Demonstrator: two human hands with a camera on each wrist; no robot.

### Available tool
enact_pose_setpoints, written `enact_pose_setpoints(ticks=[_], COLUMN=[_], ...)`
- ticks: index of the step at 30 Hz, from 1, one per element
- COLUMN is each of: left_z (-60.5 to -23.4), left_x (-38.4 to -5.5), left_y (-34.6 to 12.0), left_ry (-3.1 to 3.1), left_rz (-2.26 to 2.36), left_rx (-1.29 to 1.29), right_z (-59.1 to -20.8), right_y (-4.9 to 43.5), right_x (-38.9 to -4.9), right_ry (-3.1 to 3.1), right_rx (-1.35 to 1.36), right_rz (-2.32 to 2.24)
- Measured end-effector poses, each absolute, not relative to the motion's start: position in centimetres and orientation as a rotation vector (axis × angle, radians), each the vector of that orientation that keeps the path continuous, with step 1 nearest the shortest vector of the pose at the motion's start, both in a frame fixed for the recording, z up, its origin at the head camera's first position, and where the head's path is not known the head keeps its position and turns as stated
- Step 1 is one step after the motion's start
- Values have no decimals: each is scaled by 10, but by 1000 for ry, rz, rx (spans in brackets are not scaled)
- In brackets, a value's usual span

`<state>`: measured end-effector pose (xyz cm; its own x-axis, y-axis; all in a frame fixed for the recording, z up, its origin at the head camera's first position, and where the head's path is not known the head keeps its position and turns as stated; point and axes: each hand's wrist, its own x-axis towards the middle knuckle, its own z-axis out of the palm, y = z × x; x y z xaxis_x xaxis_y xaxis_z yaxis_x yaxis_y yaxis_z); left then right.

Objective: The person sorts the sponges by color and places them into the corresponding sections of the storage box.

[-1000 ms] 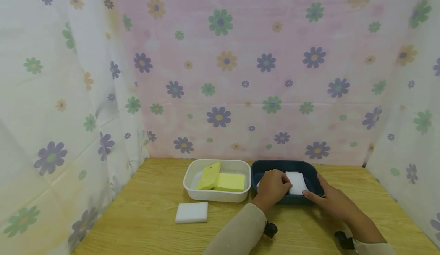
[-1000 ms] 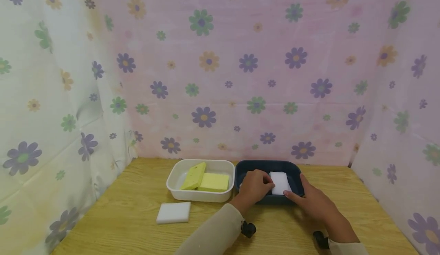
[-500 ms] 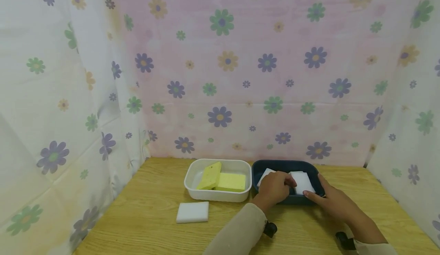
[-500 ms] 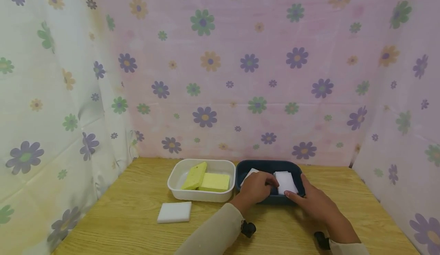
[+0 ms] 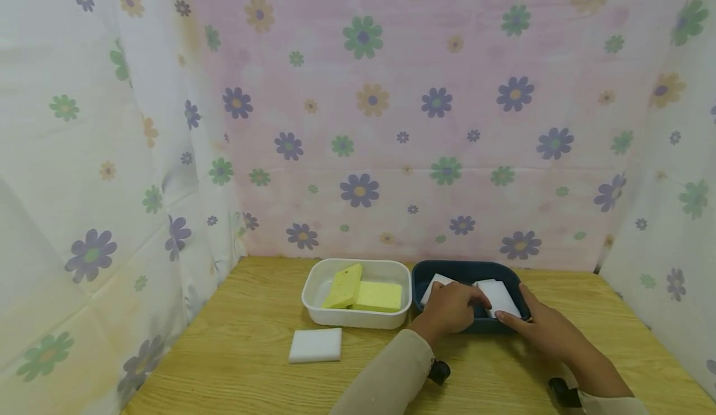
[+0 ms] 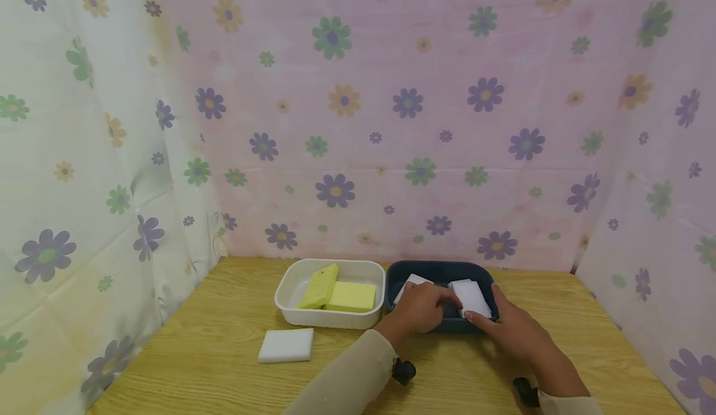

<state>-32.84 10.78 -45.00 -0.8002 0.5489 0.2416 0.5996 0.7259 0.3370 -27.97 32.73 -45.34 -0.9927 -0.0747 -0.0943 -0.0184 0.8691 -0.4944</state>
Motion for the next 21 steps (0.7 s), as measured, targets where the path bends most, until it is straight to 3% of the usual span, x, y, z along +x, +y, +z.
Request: enact_pose_setpoints(ticks=[13, 21], left_z=[-456, -445], left_x=[-336, -336], left_y=[97, 71], left_ry=[-2629, -2615], left_rz=[-1033, -861], left_rx=[-823, -853], right_z=[-456, -451], right_y=[327, 326], right_x=[-280, -280], right_ry=[2918, 2929], right_rx=[-62, -61], right_rz=[-768, -755])
